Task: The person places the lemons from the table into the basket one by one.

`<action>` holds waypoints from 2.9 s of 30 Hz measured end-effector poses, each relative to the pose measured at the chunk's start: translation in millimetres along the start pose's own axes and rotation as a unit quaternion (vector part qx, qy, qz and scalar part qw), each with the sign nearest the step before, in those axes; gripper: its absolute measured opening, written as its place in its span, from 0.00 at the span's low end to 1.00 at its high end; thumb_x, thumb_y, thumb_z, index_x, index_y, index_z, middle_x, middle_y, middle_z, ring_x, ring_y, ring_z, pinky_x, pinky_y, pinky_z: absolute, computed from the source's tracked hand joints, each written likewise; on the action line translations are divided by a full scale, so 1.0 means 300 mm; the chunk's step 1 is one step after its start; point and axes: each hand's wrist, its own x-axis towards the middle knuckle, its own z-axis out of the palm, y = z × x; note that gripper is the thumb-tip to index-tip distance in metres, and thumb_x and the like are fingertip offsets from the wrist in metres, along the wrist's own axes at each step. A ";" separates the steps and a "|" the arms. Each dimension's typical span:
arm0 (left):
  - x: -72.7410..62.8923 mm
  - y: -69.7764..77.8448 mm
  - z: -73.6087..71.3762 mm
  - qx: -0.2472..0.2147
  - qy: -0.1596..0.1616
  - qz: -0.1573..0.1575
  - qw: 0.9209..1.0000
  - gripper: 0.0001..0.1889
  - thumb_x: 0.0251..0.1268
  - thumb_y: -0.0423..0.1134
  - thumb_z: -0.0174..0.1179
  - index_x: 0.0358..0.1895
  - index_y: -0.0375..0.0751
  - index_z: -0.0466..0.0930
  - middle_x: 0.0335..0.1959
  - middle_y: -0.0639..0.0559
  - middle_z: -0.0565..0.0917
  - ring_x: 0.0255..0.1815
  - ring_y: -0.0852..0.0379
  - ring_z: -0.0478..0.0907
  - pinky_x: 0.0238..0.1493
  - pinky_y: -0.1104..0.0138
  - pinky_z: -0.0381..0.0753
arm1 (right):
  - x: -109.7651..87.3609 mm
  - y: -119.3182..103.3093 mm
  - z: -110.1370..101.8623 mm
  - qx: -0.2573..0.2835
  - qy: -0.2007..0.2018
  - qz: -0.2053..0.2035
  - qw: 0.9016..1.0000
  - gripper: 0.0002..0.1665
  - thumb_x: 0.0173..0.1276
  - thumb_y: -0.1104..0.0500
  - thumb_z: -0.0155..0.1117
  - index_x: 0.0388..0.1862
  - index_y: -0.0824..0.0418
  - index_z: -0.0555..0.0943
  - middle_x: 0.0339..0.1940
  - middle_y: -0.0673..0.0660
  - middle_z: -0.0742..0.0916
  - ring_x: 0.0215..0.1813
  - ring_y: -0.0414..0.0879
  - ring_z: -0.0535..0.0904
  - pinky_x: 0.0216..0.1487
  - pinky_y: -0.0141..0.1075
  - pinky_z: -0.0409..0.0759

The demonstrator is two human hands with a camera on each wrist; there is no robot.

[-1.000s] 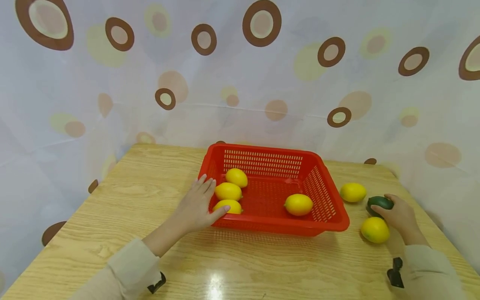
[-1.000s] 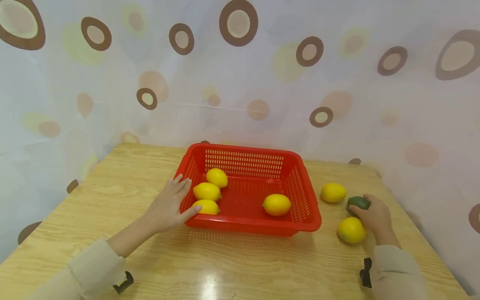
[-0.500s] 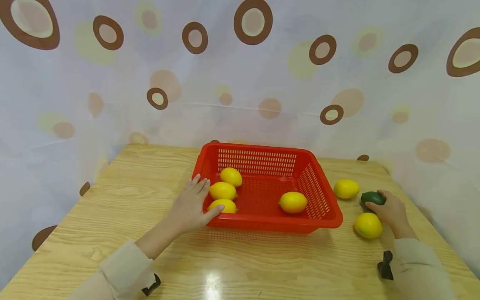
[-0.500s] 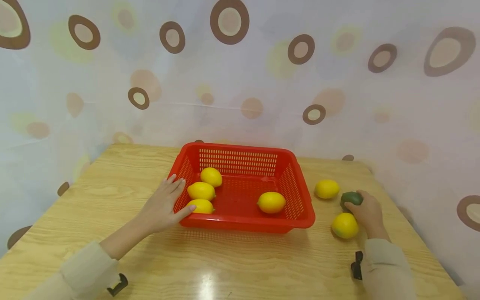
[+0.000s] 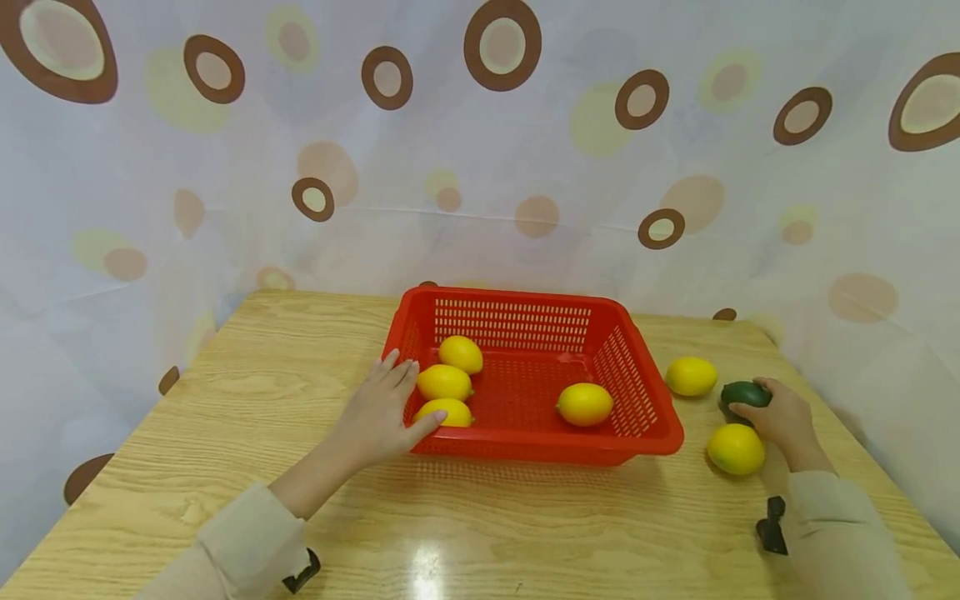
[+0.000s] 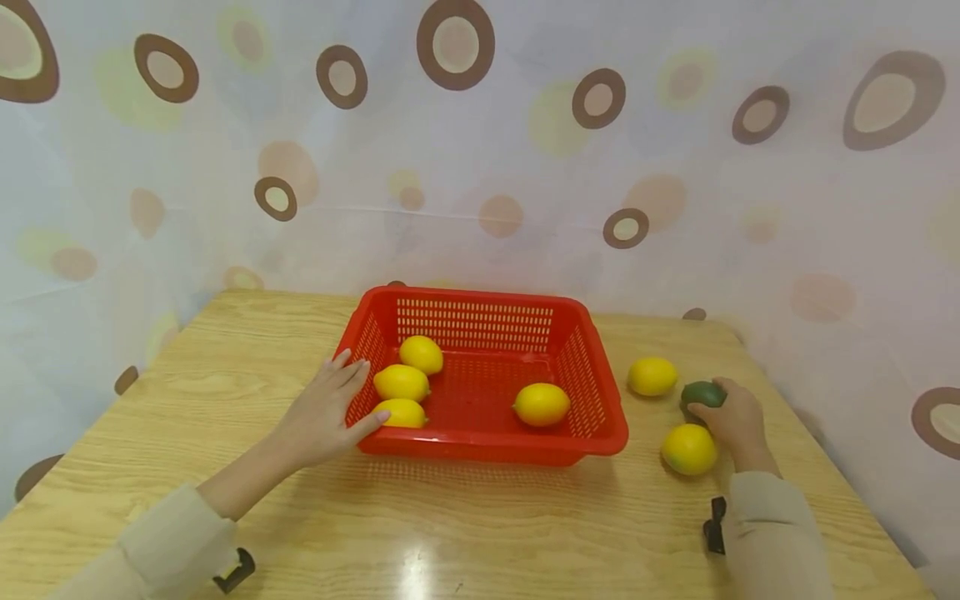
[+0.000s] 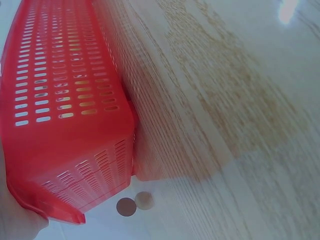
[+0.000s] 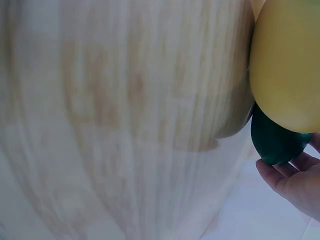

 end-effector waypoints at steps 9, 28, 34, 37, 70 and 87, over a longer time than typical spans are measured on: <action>0.001 -0.004 0.002 0.005 -0.003 0.000 1.000 0.41 0.62 0.62 0.48 0.65 0.26 0.63 0.66 0.35 0.68 0.73 0.37 0.52 0.74 0.50 0.47 | 0.009 0.006 -0.005 -0.006 -0.005 0.000 1.000 0.42 0.67 0.49 0.55 0.62 0.82 0.57 0.58 0.86 0.63 0.56 0.78 0.61 0.56 0.66 0.63; 0.000 -0.003 0.003 -0.002 0.018 0.006 1.000 0.38 0.61 0.61 0.50 0.62 0.29 0.67 0.64 0.35 0.70 0.72 0.37 0.53 0.73 0.49 0.48 | -0.003 0.009 -0.030 -0.009 0.024 -0.027 0.999 0.40 0.65 0.50 0.58 0.59 0.82 0.60 0.56 0.87 0.65 0.52 0.78 0.64 0.50 0.65 0.68; -0.002 -0.003 0.003 -0.002 0.013 0.008 1.000 0.40 0.61 0.61 0.49 0.64 0.28 0.65 0.66 0.34 0.67 0.73 0.37 0.53 0.73 0.49 0.48 | -0.011 -0.003 -0.045 0.001 0.040 -0.041 0.998 0.40 0.66 0.51 0.58 0.60 0.83 0.60 0.56 0.87 0.65 0.53 0.78 0.64 0.50 0.65 0.68; -0.004 -0.003 0.003 -0.001 0.009 0.007 1.000 0.41 0.61 0.61 0.49 0.65 0.26 0.61 0.68 0.33 0.63 0.73 0.37 0.52 0.73 0.49 0.48 | -0.017 -0.010 -0.048 0.007 0.045 -0.042 0.998 0.40 0.66 0.50 0.58 0.60 0.83 0.60 0.57 0.86 0.65 0.53 0.78 0.63 0.50 0.65 0.67; 0.001 0.002 0.006 -0.015 0.007 -0.036 0.999 0.47 0.61 0.62 0.50 0.68 0.22 0.51 0.72 0.30 0.51 0.74 0.36 0.45 0.73 0.50 0.47 | -0.050 -0.128 -0.115 0.006 0.070 -0.065 0.995 0.42 0.66 0.46 0.57 0.64 0.77 0.61 0.58 0.84 0.68 0.51 0.76 0.67 0.45 0.63 0.71; -0.002 0.004 -0.001 -0.019 0.000 -0.037 0.999 0.47 0.62 0.61 0.50 0.68 0.22 0.50 0.72 0.30 0.51 0.74 0.37 0.45 0.74 0.50 0.47 | -0.061 -0.198 -0.095 0.029 0.076 -0.089 0.993 0.40 0.64 0.47 0.60 0.62 0.77 0.63 0.56 0.83 0.70 0.50 0.73 0.69 0.47 0.63 0.71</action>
